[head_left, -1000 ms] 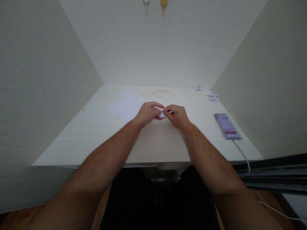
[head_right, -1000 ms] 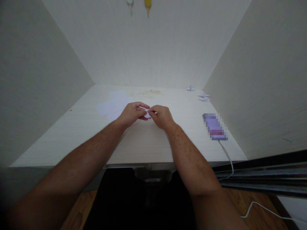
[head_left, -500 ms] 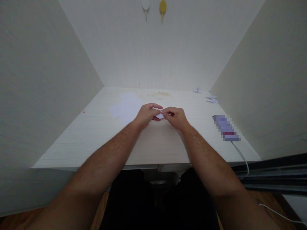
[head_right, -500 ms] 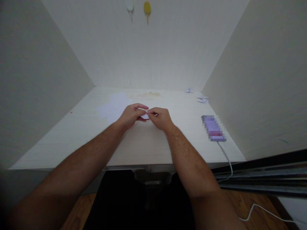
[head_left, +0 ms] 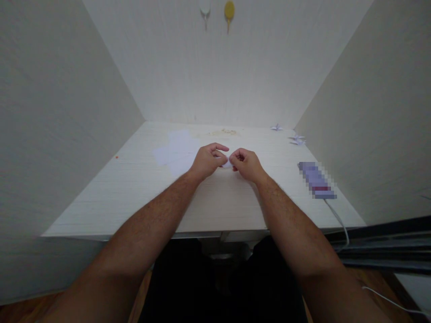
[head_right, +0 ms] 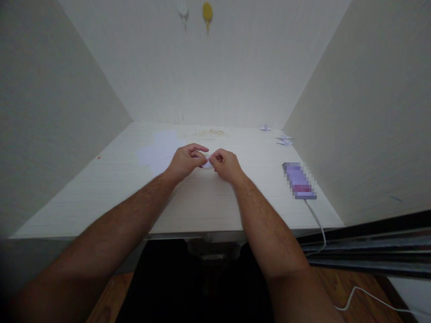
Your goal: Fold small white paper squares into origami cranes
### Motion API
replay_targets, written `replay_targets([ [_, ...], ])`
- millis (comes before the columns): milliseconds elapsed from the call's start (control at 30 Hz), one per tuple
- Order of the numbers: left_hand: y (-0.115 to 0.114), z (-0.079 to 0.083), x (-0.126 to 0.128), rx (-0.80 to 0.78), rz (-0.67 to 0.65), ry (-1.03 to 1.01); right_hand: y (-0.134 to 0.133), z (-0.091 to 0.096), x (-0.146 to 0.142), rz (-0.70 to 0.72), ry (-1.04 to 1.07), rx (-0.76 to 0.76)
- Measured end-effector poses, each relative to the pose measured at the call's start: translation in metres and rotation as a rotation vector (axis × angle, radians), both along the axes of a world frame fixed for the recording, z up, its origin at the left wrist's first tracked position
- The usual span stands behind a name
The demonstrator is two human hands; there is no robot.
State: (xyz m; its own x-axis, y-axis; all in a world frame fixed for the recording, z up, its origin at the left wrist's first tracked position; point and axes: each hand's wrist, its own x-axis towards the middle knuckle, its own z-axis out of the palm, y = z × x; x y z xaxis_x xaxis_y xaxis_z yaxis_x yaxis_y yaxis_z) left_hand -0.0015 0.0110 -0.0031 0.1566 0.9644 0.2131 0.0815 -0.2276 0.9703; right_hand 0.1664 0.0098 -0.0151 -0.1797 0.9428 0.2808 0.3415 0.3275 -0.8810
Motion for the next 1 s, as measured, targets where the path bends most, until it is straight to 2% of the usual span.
replay_targets([
  [200, 0.002, -0.004, 0.001, 0.088, 0.079, 0.118, 0.0, -0.001, 0.001, -0.019, -0.186, 0.128],
  [367, 0.001, -0.004, 0.004, 0.153, 0.08, 0.165, 0.001, -0.002, 0.001, -0.019, -0.23, 0.183],
  [433, 0.0, -0.004, 0.005, 0.185, 0.152, 0.184, 0.0, -0.002, -0.001, -0.097, -0.202, 0.263],
  [533, -0.001, -0.003, 0.006, 0.247, 0.371, 0.215, -0.004, -0.002, -0.009, -0.278, -0.15, 0.409],
  [600, -0.003, -0.004, 0.007, 0.289, 0.464, 0.25, -0.006, -0.002, -0.014, -0.289, -0.094, 0.368],
  [667, -0.006, -0.004, 0.008, 0.334, 0.435, 0.321, -0.006, -0.002, -0.019, -0.255, 0.027, 0.254],
  [733, -0.01, -0.004, 0.01, 0.398, 0.321, 0.389, -0.004, -0.003, -0.021, -0.237, 0.135, 0.163],
  [867, -0.02, 0.0, 0.013, 0.484, 0.129, 0.403, 0.003, -0.006, -0.017, -0.255, 0.232, 0.105],
  [933, -0.021, 0.001, 0.013, 0.466, 0.113, 0.413, 0.006, -0.007, -0.013, -0.285, 0.212, 0.117],
  [1000, -0.018, 0.002, 0.011, 0.484, 0.2, 0.413, 0.007, -0.006, -0.009, -0.306, 0.18, 0.117],
])
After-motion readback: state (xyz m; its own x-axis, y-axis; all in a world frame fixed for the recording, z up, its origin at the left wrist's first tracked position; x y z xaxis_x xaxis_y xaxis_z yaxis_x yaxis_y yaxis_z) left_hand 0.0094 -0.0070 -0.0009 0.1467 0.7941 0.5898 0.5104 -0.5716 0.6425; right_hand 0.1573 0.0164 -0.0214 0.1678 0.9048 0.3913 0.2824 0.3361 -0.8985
